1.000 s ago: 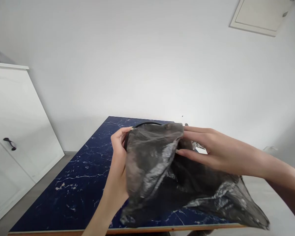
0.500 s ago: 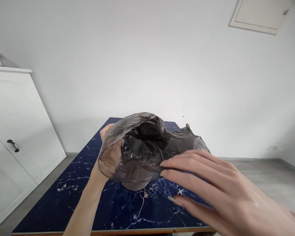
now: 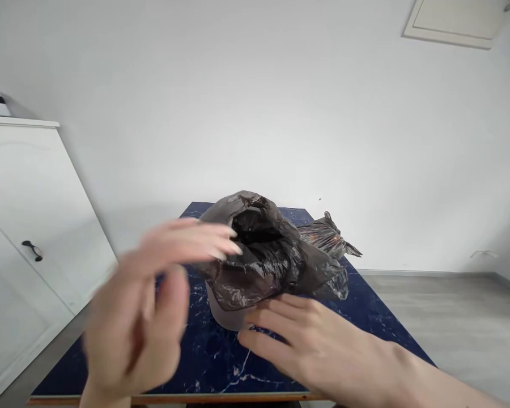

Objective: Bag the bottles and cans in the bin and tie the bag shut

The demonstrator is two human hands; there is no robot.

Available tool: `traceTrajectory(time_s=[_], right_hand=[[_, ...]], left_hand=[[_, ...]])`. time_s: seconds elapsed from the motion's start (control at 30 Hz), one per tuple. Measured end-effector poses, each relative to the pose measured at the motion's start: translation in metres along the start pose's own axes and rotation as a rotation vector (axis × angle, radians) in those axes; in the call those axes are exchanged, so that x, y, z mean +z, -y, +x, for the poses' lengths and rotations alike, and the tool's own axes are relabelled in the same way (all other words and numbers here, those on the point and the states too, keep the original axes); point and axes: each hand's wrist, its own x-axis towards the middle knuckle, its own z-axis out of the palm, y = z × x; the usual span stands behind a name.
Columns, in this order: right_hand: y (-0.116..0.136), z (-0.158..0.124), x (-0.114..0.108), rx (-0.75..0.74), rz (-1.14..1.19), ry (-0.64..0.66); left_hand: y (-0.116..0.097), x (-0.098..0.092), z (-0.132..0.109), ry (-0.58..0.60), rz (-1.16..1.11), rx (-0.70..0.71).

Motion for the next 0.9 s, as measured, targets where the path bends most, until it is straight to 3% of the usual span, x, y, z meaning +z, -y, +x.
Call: traceTrajectory(time_s=[0.07, 0.13, 0.23, 0.33, 0.4, 0.5, 0.63, 0.73, 0.9], right_hand=[[0.000, 0.004, 0.004, -0.068, 0.009, 0.068], [0.002, 0.008, -0.001, -0.098, 0.046, 0.043], [0.002, 0.014, -0.021, -0.051, 0.191, -0.118], [-0.010, 0.016, -0.036, 0.124, 0.250, -0.294], [-0.024, 0.017, -0.037, 0.259, 0.202, -0.346], [-0.046, 0.017, -0.025, 0.452, 0.131, -0.321], [-0.068, 0.013, -0.009, 0.657, 0.285, -0.195], [-0.080, 0.008, -0.003, 0.743, 0.467, -0.193], [-0.100, 0.004, 0.001, 0.870, 0.668, -0.214]], left_hand=[[0.001, 0.001, 0.002, 0.267, 0.077, 0.181], [0.010, 0.003, 0.002, 0.407, 0.194, 0.246], [0.027, 0.003, 0.000, 0.365, 0.309, 0.260], [0.043, 0.001, -0.004, 0.259, 0.389, 0.222], [0.052, 0.000, -0.007, 0.186, 0.459, 0.133], [0.067, 0.000, -0.006, 0.142, 0.533, -0.045], [0.082, 0.002, 0.001, 0.238, 0.515, -0.308], [0.090, 0.002, 0.006, 0.312, 0.412, -0.522], [0.112, 0.002, 0.012, 0.301, 0.176, -0.665]])
